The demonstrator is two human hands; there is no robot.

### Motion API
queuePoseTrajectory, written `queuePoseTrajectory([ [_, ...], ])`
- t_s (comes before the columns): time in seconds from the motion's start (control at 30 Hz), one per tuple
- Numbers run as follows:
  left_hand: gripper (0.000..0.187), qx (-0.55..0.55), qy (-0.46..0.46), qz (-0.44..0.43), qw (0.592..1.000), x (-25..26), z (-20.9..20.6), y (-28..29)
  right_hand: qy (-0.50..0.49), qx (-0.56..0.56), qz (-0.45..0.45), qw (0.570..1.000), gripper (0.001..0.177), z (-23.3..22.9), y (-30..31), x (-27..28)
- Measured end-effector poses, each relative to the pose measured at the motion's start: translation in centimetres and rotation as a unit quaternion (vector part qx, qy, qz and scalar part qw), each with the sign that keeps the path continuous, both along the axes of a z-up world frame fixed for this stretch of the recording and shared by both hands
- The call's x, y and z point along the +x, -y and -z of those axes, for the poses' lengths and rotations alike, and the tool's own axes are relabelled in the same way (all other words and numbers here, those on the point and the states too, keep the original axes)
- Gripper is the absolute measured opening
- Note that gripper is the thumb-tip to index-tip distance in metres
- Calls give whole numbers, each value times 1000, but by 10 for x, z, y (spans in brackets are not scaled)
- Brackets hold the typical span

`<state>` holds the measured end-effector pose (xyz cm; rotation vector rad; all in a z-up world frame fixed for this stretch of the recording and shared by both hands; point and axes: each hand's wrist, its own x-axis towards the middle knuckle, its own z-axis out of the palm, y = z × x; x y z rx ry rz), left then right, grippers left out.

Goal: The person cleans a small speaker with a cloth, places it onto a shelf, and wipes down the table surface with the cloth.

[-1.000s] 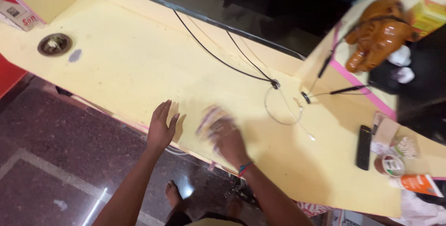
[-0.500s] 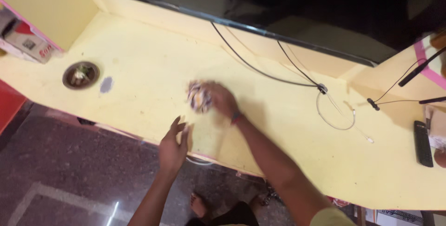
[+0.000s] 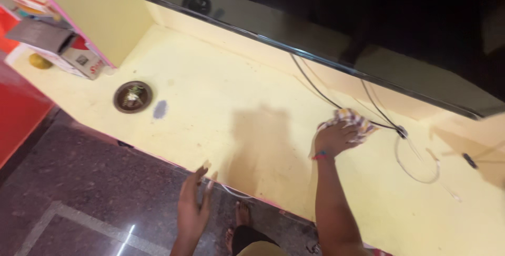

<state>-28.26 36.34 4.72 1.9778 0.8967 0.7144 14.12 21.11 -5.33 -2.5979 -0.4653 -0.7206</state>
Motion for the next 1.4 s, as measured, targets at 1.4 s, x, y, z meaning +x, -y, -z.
queuePoseTrajectory([
  [1.4, 53, 257, -11, 269, 928, 122, 50, -116, -46, 82, -28, 995, 38, -21, 15, -133],
])
